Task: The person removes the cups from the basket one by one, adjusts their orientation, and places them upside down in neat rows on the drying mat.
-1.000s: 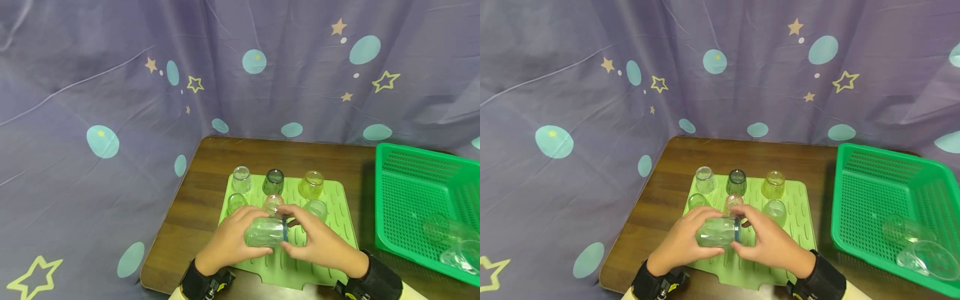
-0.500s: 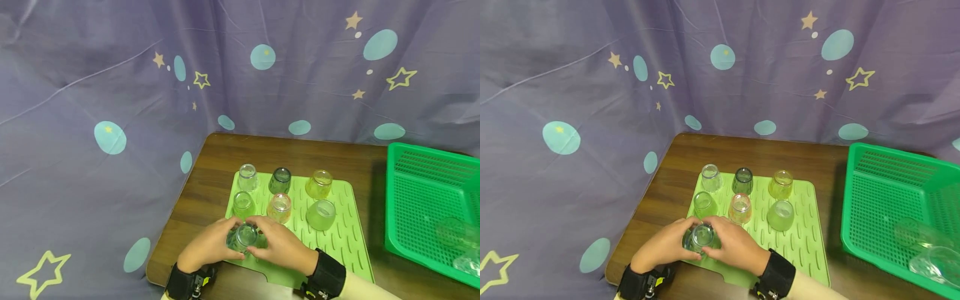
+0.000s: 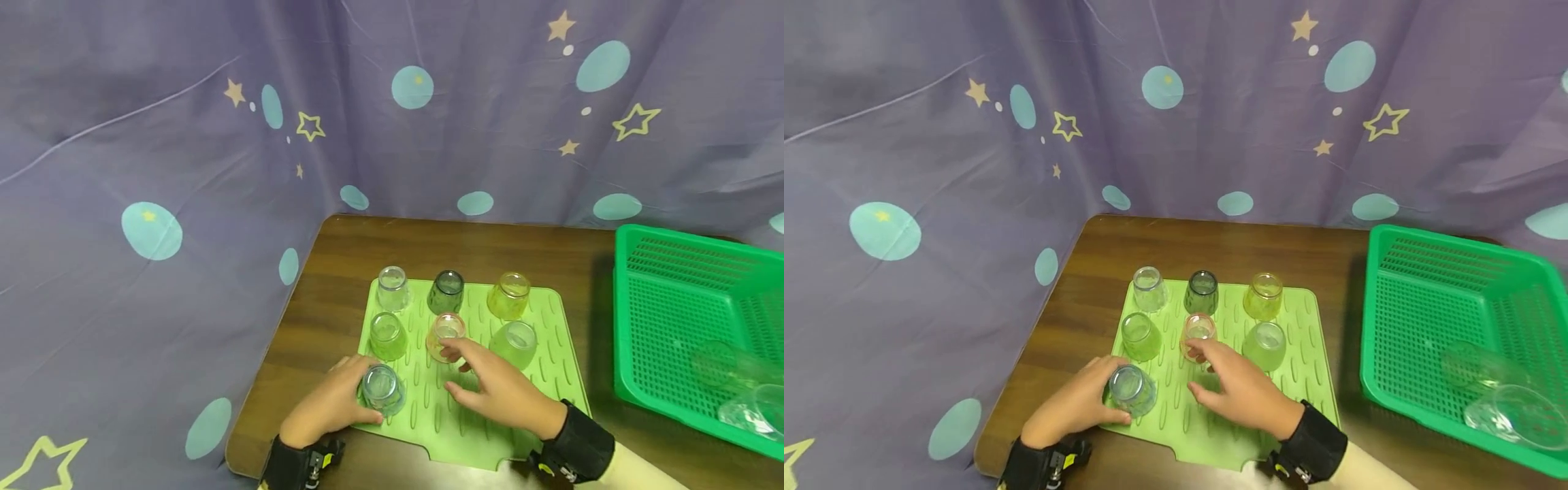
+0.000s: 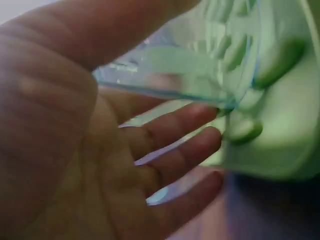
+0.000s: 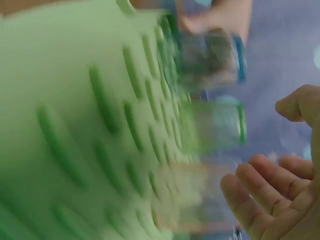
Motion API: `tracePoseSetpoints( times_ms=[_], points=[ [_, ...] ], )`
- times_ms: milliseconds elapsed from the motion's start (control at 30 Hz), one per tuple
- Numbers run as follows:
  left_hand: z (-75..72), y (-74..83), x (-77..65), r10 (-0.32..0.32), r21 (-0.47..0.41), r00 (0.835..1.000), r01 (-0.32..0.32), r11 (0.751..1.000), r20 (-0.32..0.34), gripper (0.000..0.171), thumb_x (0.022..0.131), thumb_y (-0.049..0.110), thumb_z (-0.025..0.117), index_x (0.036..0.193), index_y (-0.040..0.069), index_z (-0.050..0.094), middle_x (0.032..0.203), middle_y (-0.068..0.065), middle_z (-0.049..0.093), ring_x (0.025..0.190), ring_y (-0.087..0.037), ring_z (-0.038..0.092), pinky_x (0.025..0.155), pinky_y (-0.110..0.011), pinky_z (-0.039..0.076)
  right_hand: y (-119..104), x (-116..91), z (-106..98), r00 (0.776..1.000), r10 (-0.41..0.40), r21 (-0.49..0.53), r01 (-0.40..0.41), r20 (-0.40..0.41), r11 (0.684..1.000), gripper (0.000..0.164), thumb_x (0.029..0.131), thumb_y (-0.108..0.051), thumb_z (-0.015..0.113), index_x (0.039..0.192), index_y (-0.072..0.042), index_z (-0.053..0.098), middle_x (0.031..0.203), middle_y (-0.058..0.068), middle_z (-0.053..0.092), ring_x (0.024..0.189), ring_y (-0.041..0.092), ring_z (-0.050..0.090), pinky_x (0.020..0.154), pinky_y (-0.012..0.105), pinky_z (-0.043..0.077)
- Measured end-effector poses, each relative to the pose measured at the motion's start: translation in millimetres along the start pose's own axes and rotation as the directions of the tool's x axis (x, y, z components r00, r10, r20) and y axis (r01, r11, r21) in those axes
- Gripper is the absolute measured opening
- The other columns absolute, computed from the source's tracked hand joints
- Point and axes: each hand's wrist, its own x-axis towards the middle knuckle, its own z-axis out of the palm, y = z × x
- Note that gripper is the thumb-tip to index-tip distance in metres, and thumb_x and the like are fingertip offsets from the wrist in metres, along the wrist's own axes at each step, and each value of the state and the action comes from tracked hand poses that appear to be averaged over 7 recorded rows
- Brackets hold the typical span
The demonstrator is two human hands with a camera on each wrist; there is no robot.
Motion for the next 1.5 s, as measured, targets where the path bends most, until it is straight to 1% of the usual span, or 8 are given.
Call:
tracePoseSetpoints(
  times_ms=[133,233,467,567,633,900,1267,1500],
  points=[
    [-20.3,14.7,-18.7,-0.025,-0.040,0.999,0.024,0.999,-0.027,0.094,0.075,0.048,0.092,0.151,0.015,0.048,0.136,-0.001,0.058,0.119,-0.025,0.057,0.096,-0.047,0.053,3.4,3.0,-17.7,0.996,0.012,-0.040,-0.015,-0.083,0.999,0.043,0.094,-0.012,0.076,0.134,-0.008,0.061,0.121,0.005,0.068,0.102,0.016,0.067,0.082,0.036,0.060],
    [-46.3,32.6,-13.9,0.041,-0.031,0.982,-0.047,0.998,-0.186,0.082,0.083,0.052,0.084,0.149,0.016,0.050,0.128,0.001,0.062,0.106,-0.019,0.061,0.089,-0.041,0.055,13.6,17.9,-38.4,0.983,0.007,-0.057,-0.018,-0.183,0.998,0.037,0.094,-0.007,0.074,0.129,-0.007,0.063,0.120,0.007,0.068,0.102,0.019,0.067,0.081,0.039,0.060],
    [-88.3,51.6,60.0,0.164,0.062,0.813,-0.156,0.986,-0.559,0.068,0.099,0.050,0.066,0.154,0.018,0.042,0.137,-0.006,0.059,0.125,-0.023,0.057,0.099,-0.050,0.050,52.9,63.1,-81.4,0.908,0.129,-0.101,-0.183,-0.398,0.978,0.036,0.102,-0.007,0.061,0.138,-0.003,0.058,0.123,0.016,0.060,0.108,0.031,0.060,0.089,0.049,0.053],
    [-104.1,52.4,86.6,0.143,0.046,0.783,-0.145,0.988,-0.606,0.074,0.100,0.050,0.065,0.160,0.017,0.035,0.150,-0.012,0.050,0.138,-0.030,0.049,0.107,-0.055,0.045,66.5,81.4,-91.8,0.894,0.175,-0.177,-0.267,-0.412,0.947,0.043,0.103,-0.013,0.059,0.144,-0.001,0.054,0.131,0.022,0.057,0.113,0.038,0.058,0.088,0.055,0.050],
    [-114.1,50.1,105.5,0.125,0.064,0.795,-0.108,0.992,-0.593,0.079,0.101,0.053,0.062,0.164,0.018,0.028,0.158,-0.012,0.041,0.146,-0.032,0.040,0.112,-0.057,0.040,75.7,91.2,-97.3,0.892,0.208,-0.239,-0.321,-0.402,0.916,0.048,0.102,-0.015,0.059,0.147,-0.001,0.052,0.136,0.024,0.055,0.119,0.043,0.056,0.087,0.059,0.050],
    [-119.6,24.1,164.7,0.044,0.228,0.940,0.037,0.973,-0.337,0.085,0.104,0.058,0.052,0.168,0.019,0.010,0.171,-0.017,0.016,0.158,-0.038,0.013,0.127,-0.056,0.013,119.6,100.0,-102.1,0.894,0.391,-0.363,-0.446,-0.218,0.818,0.065,0.103,-0.022,0.058,0.160,0.001,0.033,0.156,0.031,0.038,0.143,0.050,0.035,0.108,0.066,0.040],
    [-121.4,13.2,193.6,-0.097,0.162,0.951,0.150,0.975,-0.295,0.080,0.105,0.054,0.053,0.166,0.014,0.020,0.167,-0.018,0.027,0.154,-0.041,0.022,0.123,-0.058,0.023,154.4,108.0,-115.5,0.840,0.434,-0.407,-0.539,-0.327,0.738,0.069,0.102,-0.025,0.059,0.158,0.006,0.033,0.156,0.036,0.033,0.145,0.056,0.025,0.121,0.071,0.003],
    [-110.9,29.1,210.4,-0.019,0.201,0.964,0.075,0.977,-0.265,0.079,0.105,0.057,0.051,0.166,0.016,0.022,0.166,-0.016,0.030,0.154,-0.039,0.025,0.123,-0.055,0.026,173.9,72.1,-153.5,0.781,0.518,-0.360,-0.622,-0.349,0.695,0.088,0.106,-0.050,0.047,0.158,0.013,0.016,0.152,0.046,0.024,0.140,0.064,0.020,0.116,0.077,0.003]
  ],
)
